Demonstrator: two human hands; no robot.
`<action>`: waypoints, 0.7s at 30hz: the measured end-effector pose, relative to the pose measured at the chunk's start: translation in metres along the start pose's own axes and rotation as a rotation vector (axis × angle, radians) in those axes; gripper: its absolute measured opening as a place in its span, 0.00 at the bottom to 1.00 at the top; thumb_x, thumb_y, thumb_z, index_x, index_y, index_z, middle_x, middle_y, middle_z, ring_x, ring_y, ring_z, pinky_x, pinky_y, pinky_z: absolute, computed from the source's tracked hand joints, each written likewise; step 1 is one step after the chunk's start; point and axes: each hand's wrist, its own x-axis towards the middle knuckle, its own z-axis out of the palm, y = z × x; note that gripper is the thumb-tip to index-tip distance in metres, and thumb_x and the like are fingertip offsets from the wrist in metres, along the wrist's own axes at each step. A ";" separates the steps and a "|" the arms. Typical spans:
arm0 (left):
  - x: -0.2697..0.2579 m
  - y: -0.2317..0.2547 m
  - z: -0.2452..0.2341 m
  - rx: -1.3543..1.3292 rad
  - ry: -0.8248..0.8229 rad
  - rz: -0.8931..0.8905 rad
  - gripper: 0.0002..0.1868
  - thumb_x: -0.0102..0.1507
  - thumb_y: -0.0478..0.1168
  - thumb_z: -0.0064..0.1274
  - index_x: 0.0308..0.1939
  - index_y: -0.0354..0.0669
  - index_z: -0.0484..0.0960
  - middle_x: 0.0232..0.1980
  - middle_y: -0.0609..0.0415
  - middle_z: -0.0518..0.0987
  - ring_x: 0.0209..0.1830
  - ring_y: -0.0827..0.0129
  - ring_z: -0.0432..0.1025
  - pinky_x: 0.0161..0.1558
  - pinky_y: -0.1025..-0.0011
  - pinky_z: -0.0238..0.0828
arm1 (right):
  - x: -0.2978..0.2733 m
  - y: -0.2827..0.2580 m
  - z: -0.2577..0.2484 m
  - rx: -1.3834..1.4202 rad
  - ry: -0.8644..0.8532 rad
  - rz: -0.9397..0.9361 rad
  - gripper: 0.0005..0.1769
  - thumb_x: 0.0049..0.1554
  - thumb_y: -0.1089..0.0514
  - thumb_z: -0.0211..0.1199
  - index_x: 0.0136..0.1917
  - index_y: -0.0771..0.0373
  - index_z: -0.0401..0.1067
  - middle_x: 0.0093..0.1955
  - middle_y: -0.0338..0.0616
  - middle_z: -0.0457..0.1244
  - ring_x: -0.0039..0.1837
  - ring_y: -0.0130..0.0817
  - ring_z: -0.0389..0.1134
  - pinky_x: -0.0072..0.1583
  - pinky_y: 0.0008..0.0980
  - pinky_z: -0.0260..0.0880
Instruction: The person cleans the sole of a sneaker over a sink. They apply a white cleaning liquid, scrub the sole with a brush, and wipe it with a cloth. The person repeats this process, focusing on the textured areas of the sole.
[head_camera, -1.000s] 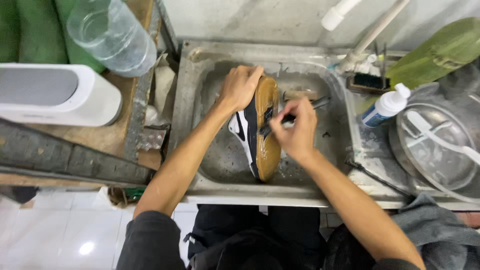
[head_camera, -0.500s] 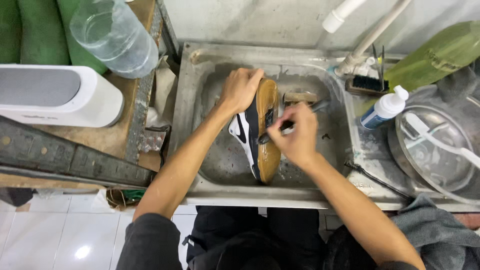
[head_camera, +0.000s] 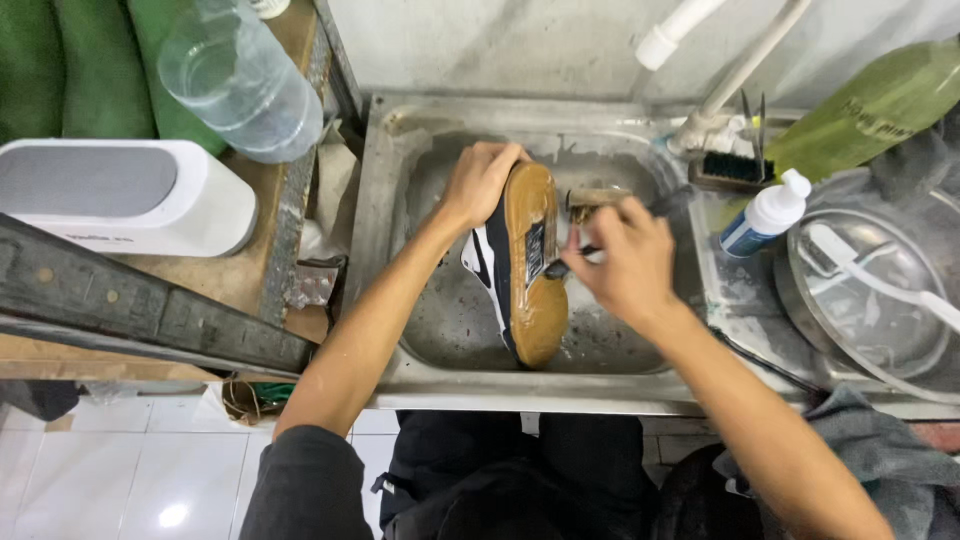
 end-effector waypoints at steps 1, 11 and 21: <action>-0.001 0.002 0.001 -0.008 -0.010 -0.007 0.22 0.60 0.53 0.37 0.26 0.48 0.84 0.30 0.47 0.81 0.39 0.51 0.76 0.43 0.64 0.68 | 0.006 0.003 -0.027 -0.005 -0.012 0.007 0.19 0.44 0.55 0.69 0.32 0.52 0.57 0.35 0.37 0.54 0.38 0.43 0.63 0.39 0.40 0.59; 0.007 -0.001 -0.006 -0.136 -0.103 0.172 0.24 0.59 0.49 0.32 0.27 0.48 0.86 0.33 0.58 0.84 0.32 0.74 0.76 0.38 0.75 0.66 | -0.179 0.237 -0.183 -0.399 -0.344 0.320 0.05 0.71 0.71 0.55 0.53 0.74 0.60 0.47 0.58 0.56 0.49 0.52 0.60 0.56 0.43 0.60; 0.009 0.036 -0.038 -0.238 -0.092 0.406 0.26 0.64 0.53 0.32 0.30 0.45 0.85 0.31 0.53 0.83 0.30 0.71 0.77 0.35 0.73 0.71 | -0.204 0.268 -0.191 -0.017 -0.314 0.411 0.19 0.56 0.82 0.54 0.61 0.80 0.63 0.55 0.62 0.56 0.55 0.53 0.58 0.66 0.42 0.54</action>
